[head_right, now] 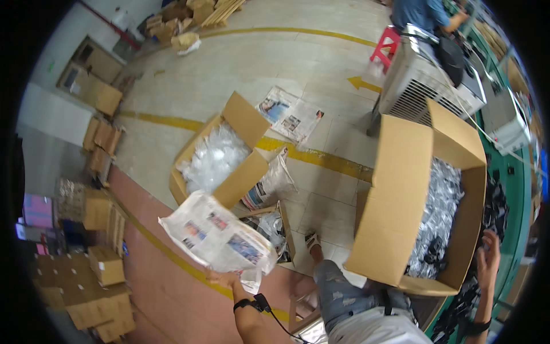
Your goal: The person picks up small black electronic devices from a pile on a green table and places them into a cardboard box lined with bubble wrap. They handle the items one by one, arranging them inside the box.
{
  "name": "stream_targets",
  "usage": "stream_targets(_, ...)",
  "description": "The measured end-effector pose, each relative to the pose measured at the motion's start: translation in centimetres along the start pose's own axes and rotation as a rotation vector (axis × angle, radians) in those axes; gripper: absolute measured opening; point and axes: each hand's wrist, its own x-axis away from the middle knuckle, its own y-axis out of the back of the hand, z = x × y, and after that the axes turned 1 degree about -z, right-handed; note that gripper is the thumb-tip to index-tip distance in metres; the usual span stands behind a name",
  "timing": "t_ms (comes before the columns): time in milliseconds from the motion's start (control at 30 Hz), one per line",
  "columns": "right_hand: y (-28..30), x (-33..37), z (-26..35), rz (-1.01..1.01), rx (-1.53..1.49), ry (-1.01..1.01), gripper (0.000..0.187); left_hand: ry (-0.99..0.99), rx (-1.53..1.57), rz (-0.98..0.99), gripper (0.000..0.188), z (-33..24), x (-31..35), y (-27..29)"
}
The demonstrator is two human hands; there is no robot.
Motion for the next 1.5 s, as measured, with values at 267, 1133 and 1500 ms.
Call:
stream_targets(267,-14.9,1.7,7.8,0.319,0.454,-0.168,0.052,-0.258,-0.110,0.764,0.072,-9.3,8.9,-14.2)
stream_targets(1133,-18.4,3.8,0.6,0.376,0.214,-0.374,0.048,-0.556,0.587,0.583,0.039,-7.0,3.4,-22.5)
stream_targets(1500,-17.2,5.7,-3.3,0.477,0.132,-0.393,0.060,-0.368,0.591,1.780,0.054,0.1,11.3,-14.5)
